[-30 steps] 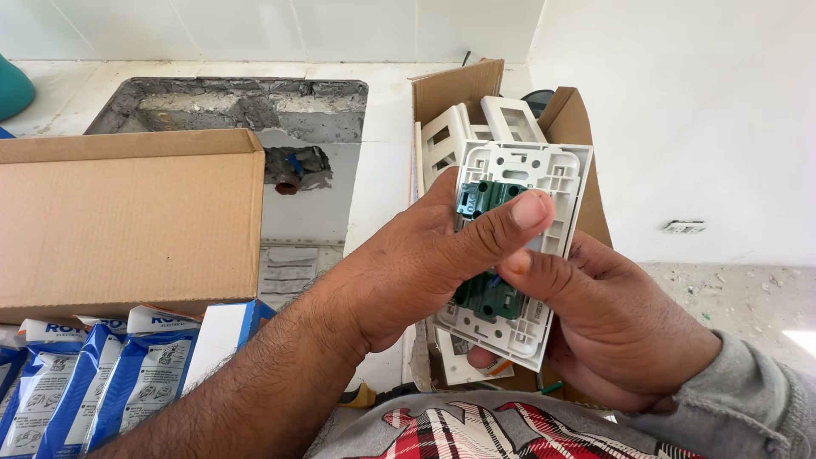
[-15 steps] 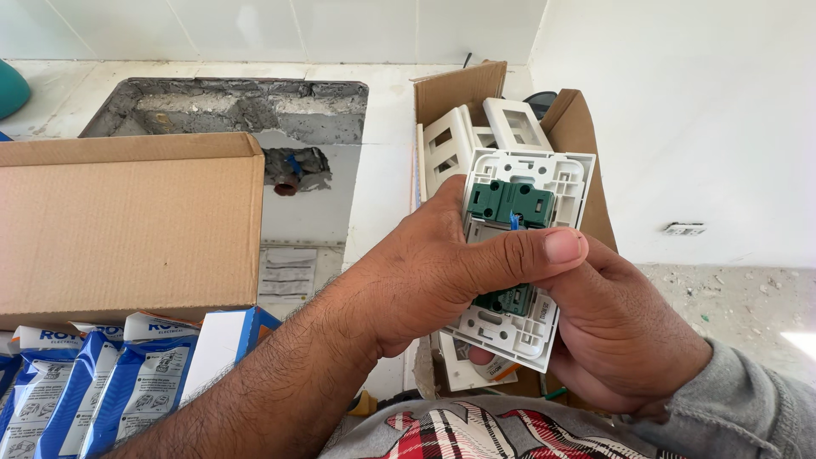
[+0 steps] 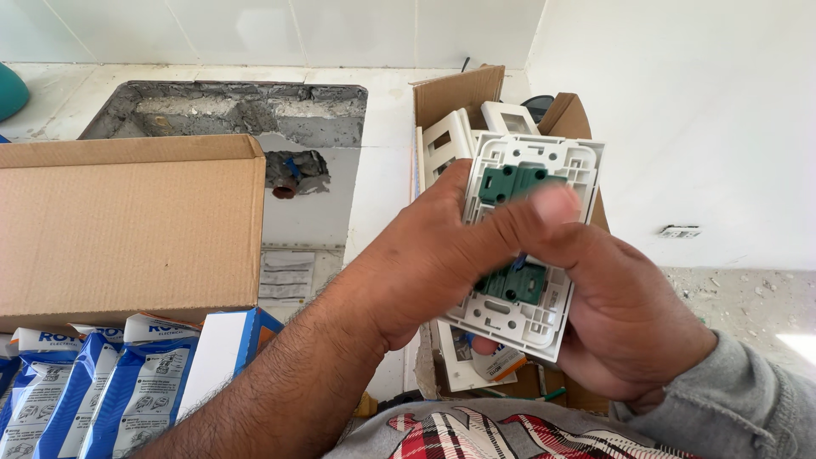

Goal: The person strips the insulation from a blue wire using pliers, then inserts the wire into the terminal of a white electrical switch module. They repeat this process for a second switch module, securing the wire in place.

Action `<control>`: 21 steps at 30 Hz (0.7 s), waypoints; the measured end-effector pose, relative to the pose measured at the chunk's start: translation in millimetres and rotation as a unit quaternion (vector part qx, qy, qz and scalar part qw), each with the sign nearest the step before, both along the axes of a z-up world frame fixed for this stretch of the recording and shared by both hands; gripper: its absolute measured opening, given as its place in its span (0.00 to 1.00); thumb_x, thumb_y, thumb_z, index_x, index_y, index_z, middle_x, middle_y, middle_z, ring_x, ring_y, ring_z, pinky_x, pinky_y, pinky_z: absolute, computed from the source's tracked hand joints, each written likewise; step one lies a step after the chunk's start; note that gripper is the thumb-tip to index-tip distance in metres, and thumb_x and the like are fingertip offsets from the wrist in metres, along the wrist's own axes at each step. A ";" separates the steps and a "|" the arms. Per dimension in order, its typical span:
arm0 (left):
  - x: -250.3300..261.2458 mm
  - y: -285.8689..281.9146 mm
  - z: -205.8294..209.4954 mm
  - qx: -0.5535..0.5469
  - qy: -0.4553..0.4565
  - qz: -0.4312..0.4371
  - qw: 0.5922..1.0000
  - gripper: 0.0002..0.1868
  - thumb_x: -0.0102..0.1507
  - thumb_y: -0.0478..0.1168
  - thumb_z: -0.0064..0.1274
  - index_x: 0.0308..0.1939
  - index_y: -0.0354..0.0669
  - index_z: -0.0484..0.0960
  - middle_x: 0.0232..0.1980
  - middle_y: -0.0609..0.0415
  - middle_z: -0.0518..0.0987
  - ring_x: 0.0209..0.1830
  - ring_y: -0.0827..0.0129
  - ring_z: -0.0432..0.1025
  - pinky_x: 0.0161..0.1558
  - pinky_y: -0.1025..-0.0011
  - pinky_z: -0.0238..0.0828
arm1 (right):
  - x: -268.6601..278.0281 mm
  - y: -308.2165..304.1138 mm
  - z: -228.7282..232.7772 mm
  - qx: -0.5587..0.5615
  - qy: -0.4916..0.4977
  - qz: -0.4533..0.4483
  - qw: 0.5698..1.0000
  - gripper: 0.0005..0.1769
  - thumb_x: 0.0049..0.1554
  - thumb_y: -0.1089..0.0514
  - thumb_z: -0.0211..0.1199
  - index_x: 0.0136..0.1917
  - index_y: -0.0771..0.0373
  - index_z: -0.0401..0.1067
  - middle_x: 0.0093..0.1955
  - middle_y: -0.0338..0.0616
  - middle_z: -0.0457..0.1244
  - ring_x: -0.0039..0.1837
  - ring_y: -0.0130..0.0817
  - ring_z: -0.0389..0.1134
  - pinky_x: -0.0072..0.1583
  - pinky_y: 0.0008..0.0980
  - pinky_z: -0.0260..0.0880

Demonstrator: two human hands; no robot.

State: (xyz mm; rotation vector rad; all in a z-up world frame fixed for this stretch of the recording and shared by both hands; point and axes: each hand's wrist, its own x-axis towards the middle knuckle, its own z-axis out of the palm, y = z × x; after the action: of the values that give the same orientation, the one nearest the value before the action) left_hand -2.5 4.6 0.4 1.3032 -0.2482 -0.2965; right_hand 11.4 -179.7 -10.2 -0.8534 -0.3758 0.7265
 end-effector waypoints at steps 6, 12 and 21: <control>-6.0 -1.7 8.3 -0.022 0.082 0.089 0.992 0.30 0.66 0.57 0.48 0.63 0.39 0.73 0.46 0.44 0.81 0.43 0.68 0.78 0.38 0.70 0.81 | -7.1 5.5 6.1 -0.030 0.018 -0.053 0.998 0.26 0.65 0.55 0.59 0.70 0.72 0.59 0.58 0.59 0.65 0.54 0.48 0.74 0.52 0.49 0.81; -8.2 -6.0 3.2 -0.058 0.073 0.145 0.985 0.31 0.64 0.51 0.58 0.64 0.38 0.68 0.48 0.42 0.81 0.47 0.65 0.80 0.42 0.65 0.84 | -6.4 4.6 1.7 -0.033 0.010 -0.067 0.997 0.26 0.66 0.53 0.56 0.70 0.71 0.57 0.60 0.57 0.63 0.58 0.46 0.73 0.55 0.50 0.80; -13.8 -5.3 4.4 -0.091 0.060 0.134 0.985 0.25 0.60 0.43 0.58 0.58 0.33 0.74 0.44 0.45 0.80 0.41 0.66 0.78 0.39 0.67 0.82 | -4.3 -6.9 -4.7 -0.084 -0.035 -0.021 0.996 0.29 0.66 0.59 0.56 0.77 0.69 0.56 0.64 0.57 0.63 0.59 0.46 0.72 0.51 0.48 0.80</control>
State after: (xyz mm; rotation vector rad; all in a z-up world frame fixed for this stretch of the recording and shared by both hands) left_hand -16.3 -0.7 4.8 1.1170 0.0037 -0.1196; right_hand 7.1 -186.6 -14.9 -1.0450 -0.3623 0.6965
